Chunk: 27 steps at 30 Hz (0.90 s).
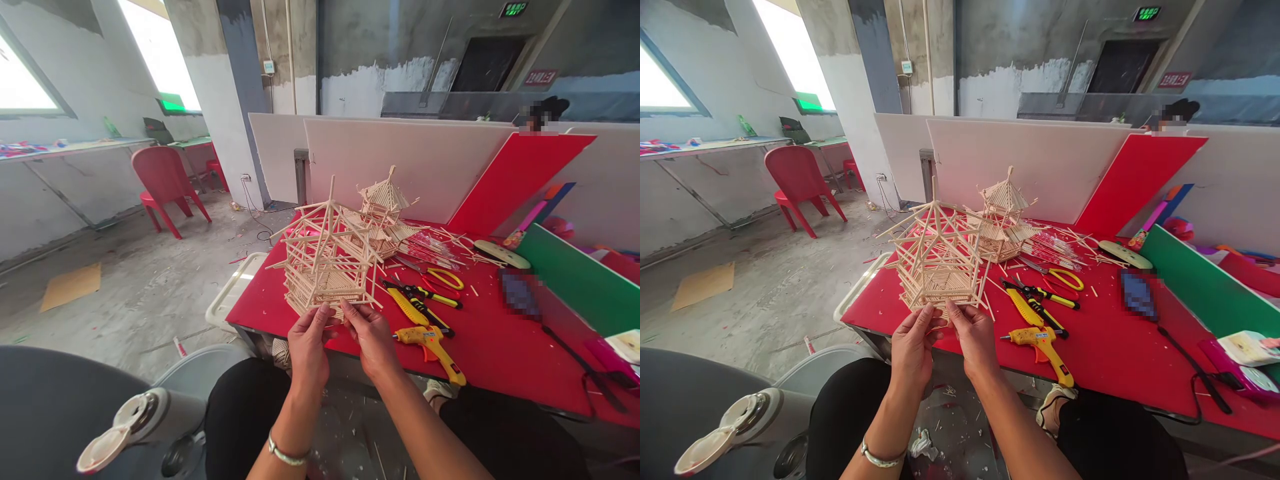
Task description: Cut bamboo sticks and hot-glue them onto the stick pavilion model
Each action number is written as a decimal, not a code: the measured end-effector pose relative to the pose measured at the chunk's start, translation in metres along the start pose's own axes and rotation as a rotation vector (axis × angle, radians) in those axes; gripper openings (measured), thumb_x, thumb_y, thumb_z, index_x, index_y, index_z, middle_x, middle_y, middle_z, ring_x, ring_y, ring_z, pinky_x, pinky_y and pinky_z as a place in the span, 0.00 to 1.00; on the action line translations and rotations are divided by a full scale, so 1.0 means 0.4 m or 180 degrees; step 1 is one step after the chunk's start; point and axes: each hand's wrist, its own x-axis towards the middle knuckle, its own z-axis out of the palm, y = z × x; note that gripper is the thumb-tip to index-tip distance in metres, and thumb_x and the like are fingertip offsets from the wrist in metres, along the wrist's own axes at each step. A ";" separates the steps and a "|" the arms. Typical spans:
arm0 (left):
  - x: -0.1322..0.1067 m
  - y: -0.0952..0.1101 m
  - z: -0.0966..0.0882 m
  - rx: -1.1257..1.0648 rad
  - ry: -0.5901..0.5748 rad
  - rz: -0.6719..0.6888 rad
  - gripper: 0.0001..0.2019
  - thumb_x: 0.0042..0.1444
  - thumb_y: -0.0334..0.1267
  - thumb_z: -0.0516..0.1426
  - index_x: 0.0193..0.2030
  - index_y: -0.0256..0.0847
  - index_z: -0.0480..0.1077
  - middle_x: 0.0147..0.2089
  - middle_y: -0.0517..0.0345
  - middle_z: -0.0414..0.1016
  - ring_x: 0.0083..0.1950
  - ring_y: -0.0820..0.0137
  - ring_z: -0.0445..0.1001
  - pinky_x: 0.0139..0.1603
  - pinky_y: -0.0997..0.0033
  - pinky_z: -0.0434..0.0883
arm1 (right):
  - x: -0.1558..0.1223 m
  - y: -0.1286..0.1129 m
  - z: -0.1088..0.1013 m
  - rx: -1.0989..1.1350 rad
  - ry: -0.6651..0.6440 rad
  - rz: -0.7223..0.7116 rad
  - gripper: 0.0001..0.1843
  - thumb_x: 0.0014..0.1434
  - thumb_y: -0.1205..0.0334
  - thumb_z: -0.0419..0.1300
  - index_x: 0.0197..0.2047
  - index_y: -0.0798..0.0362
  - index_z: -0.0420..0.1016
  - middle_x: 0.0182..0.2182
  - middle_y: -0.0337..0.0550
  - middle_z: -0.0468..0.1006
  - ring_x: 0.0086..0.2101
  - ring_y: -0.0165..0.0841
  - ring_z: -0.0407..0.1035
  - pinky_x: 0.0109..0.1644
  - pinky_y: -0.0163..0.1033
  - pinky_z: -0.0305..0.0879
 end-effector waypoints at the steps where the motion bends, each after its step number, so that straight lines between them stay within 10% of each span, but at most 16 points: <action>1: 0.000 0.001 0.002 -0.0029 0.0014 -0.0010 0.15 0.40 0.43 0.71 0.30 0.34 0.77 0.29 0.54 0.78 0.27 0.72 0.76 0.23 0.78 0.70 | -0.001 -0.002 0.002 0.0005 0.0004 -0.0001 0.19 0.38 0.48 0.75 0.21 0.54 0.75 0.18 0.33 0.66 0.22 0.24 0.56 0.24 0.31 0.52; 27: 0.001 0.001 -0.004 -0.0131 0.0141 -0.0039 0.14 0.40 0.42 0.71 0.29 0.35 0.78 0.29 0.53 0.79 0.26 0.73 0.75 0.23 0.79 0.68 | 0.001 0.006 -0.007 -0.0195 -0.0004 -0.0048 0.22 0.41 0.45 0.73 0.22 0.54 0.73 0.17 0.32 0.64 0.21 0.23 0.49 0.23 0.33 0.44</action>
